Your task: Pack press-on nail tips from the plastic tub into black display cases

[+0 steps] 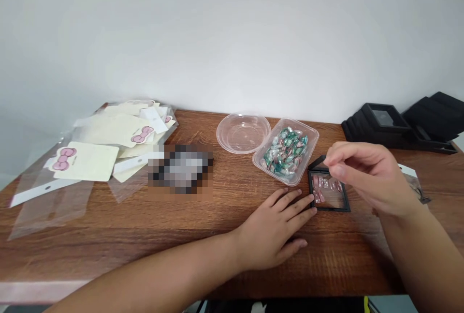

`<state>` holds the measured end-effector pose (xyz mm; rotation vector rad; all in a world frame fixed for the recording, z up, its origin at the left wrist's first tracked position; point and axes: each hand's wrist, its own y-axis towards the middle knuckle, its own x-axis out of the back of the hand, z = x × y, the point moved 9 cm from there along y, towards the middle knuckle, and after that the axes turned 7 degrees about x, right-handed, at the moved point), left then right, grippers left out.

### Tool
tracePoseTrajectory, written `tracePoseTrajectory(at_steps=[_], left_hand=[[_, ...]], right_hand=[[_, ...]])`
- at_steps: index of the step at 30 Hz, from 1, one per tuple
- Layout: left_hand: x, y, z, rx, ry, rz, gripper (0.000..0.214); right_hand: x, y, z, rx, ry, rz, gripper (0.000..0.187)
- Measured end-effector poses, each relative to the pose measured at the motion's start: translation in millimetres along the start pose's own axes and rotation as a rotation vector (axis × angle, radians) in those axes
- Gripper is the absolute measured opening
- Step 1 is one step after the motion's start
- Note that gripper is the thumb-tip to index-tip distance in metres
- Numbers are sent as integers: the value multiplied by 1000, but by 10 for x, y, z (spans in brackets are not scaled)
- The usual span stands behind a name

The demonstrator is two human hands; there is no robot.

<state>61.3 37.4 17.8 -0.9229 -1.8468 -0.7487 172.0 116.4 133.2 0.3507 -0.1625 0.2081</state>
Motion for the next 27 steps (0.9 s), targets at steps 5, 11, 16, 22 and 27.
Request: tracePoseTrajectory(at_steps=[5, 11, 16, 22, 27], left_hand=[[-26, 0, 5, 2, -2, 19, 58], [-35, 0, 5, 9, 7, 38, 58], [-30, 12, 4, 11, 22, 54, 59], [-25, 13, -2, 4, 34, 50, 59], [-39, 12, 6, 7, 40, 63, 59]], right_hand=[[58, -176, -153, -120, 368, -110, 13], [144, -297, -273, -191, 461, -169, 12], [221, -360, -426, -237, 459, -212, 12], [303, -437, -589, -291, 402, -212, 19], [517, -582, -593, -335, 92, -150, 25]])
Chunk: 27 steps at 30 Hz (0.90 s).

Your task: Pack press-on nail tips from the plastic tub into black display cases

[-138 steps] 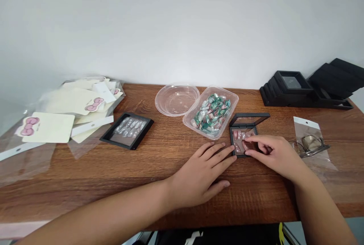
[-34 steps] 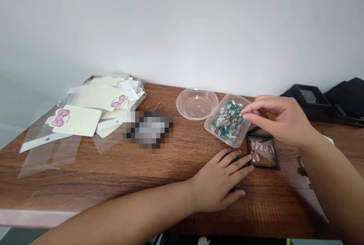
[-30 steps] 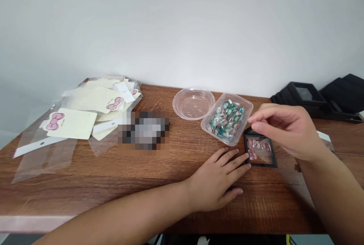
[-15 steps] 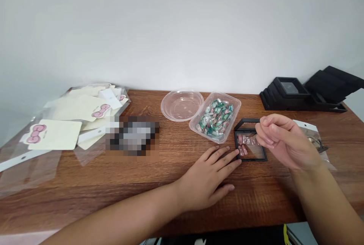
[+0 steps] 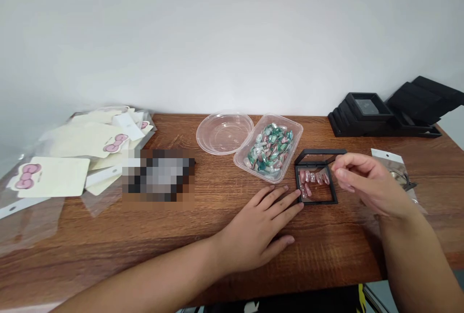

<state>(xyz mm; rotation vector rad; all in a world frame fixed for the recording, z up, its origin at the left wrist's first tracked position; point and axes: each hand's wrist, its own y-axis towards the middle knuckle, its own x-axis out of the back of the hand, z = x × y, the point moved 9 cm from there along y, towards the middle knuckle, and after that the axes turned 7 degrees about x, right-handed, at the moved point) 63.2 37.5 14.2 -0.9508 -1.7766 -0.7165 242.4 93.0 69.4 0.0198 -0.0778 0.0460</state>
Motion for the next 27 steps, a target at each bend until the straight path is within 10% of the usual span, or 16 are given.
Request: tracePoseTrajectory(at_steps=[10, 27], left_hand=[[2, -9, 7, 2, -2, -2, 58], [22, -2, 7, 4, -13, -14, 57]], right_hand=[[-152, -256, -297, -200, -472, 323, 29], [-117, -218, -379, -213, -814, 263, 23]])
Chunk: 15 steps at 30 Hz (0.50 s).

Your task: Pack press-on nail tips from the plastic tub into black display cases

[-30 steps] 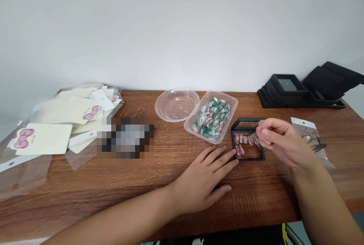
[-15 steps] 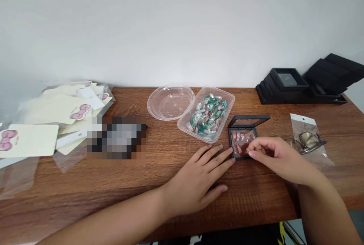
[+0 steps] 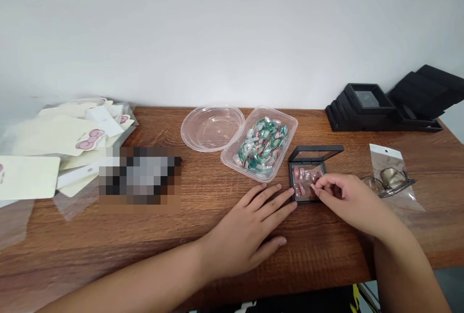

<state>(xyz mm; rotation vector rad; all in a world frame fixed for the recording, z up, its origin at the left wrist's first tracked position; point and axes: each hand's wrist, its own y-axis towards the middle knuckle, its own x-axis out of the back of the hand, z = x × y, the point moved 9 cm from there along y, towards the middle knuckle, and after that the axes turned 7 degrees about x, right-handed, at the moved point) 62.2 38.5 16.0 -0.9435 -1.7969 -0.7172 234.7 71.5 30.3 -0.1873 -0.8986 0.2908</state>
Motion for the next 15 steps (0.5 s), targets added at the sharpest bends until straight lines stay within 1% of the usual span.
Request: tracePoseTrajectory(at_steps=[6, 12, 15], left_hand=[[-14, -2, 6, -2, 5, 14, 58], [-25, -1, 5, -3, 15, 21, 58], [-20, -1, 6, -1, 16, 16, 58]], right_hand=[[-14, -1, 23, 6, -27, 21, 23], [-10, -12, 38, -11, -135, 32, 23], [4, -10, 73, 33, -179, 6, 18]])
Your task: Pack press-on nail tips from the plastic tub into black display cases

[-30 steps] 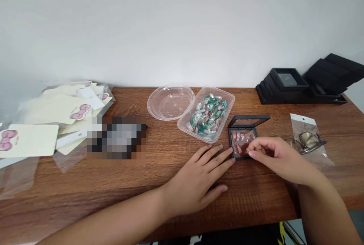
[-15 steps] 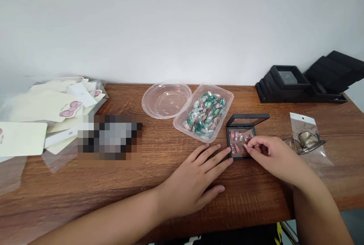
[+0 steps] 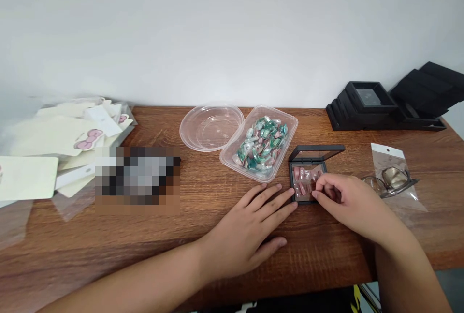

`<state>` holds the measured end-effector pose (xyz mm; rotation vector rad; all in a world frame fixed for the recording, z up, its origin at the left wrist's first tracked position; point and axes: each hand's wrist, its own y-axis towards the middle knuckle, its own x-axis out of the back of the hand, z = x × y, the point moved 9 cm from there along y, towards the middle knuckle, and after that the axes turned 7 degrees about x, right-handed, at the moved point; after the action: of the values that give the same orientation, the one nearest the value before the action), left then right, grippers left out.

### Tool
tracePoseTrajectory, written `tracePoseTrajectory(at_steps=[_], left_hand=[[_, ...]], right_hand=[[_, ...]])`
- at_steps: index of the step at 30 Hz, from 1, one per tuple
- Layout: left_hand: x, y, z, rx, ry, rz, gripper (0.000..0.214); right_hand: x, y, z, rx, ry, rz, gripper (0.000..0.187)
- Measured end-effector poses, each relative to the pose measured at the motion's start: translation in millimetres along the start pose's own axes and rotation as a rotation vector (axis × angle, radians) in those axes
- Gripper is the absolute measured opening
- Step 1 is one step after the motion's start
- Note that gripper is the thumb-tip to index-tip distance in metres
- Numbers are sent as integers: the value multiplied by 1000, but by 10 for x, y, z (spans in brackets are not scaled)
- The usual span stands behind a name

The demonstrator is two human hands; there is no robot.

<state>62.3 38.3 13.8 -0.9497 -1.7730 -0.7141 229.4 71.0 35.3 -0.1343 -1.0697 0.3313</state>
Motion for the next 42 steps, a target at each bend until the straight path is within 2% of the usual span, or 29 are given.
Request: tracePoseTrajectory(at_steps=[5, 9, 25, 34, 42], left_hand=[[1, -6, 4, 4, -5, 8, 60], [13, -6, 8, 7, -38, -4, 60], [21, 0, 5, 8, -41, -16, 60], [10, -4, 4, 9, -21, -10, 59], [4, -1, 4, 5, 0, 7, 59]], right_hand=[[42, 7, 107, 133, -14, -66, 8], [40, 16, 149, 198, -22, -74, 20], [24, 40, 103, 159, -61, -69, 12], [0, 43, 109, 173, -47, -50, 25], [-32, 23, 53, 107, -58, 13, 25]])
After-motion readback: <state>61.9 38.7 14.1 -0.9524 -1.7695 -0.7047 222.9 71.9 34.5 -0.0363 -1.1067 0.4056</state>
